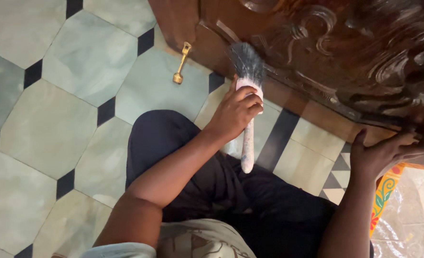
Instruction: The person brushes the surface of a wooden door using a large brush, moving it across the carvings and the bottom edge.
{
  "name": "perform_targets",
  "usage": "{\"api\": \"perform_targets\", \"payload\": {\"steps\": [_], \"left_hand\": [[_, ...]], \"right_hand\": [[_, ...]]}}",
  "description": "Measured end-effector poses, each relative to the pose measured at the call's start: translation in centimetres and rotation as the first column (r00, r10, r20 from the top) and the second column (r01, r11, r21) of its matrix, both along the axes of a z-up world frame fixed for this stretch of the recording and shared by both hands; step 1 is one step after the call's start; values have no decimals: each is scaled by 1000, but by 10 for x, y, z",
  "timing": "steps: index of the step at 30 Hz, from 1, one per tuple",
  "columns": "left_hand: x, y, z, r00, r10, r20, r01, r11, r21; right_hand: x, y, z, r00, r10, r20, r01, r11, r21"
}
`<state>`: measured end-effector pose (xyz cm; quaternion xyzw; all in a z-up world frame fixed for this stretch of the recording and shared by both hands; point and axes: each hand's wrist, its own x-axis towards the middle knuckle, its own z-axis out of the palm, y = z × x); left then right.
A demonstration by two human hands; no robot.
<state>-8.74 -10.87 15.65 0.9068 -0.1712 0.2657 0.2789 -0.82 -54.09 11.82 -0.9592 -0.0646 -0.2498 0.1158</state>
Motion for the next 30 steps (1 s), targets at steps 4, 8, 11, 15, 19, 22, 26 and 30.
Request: {"api": "perform_targets", "payload": {"steps": [4,8,11,15,19,22,26,30], "left_hand": [[-7,-1,-1,1000,-30,-7,29,996,-82],[-9,-5,-1,971,-235,34,233,914,-332],[-17,-15,4,968,-249,36,249,922,-297],[-22,-16,17,971,-226,82,241,913,-330],[-11,-4,17,994,-94,46,105,914,-392],[-12,2,11,988,-155,-5,140,906,-398],[-5,-9,-2,950,-306,-69,269,908,-323],[-6,-29,-11,896,-414,-158,355,884,-303]], "right_hand": [[1,-5,-4,999,-44,-26,41,995,-94],[-7,4,9,990,-76,-116,72,997,-39],[-6,11,18,992,-64,-107,60,997,-42],[-7,15,22,997,-53,-57,46,992,-121],[-5,8,19,989,-59,-134,56,998,-26],[0,-6,5,992,-50,-116,41,997,-72],[5,-18,-8,997,-49,-67,37,985,-171],[0,-8,6,989,-78,-128,62,991,-118]]}}
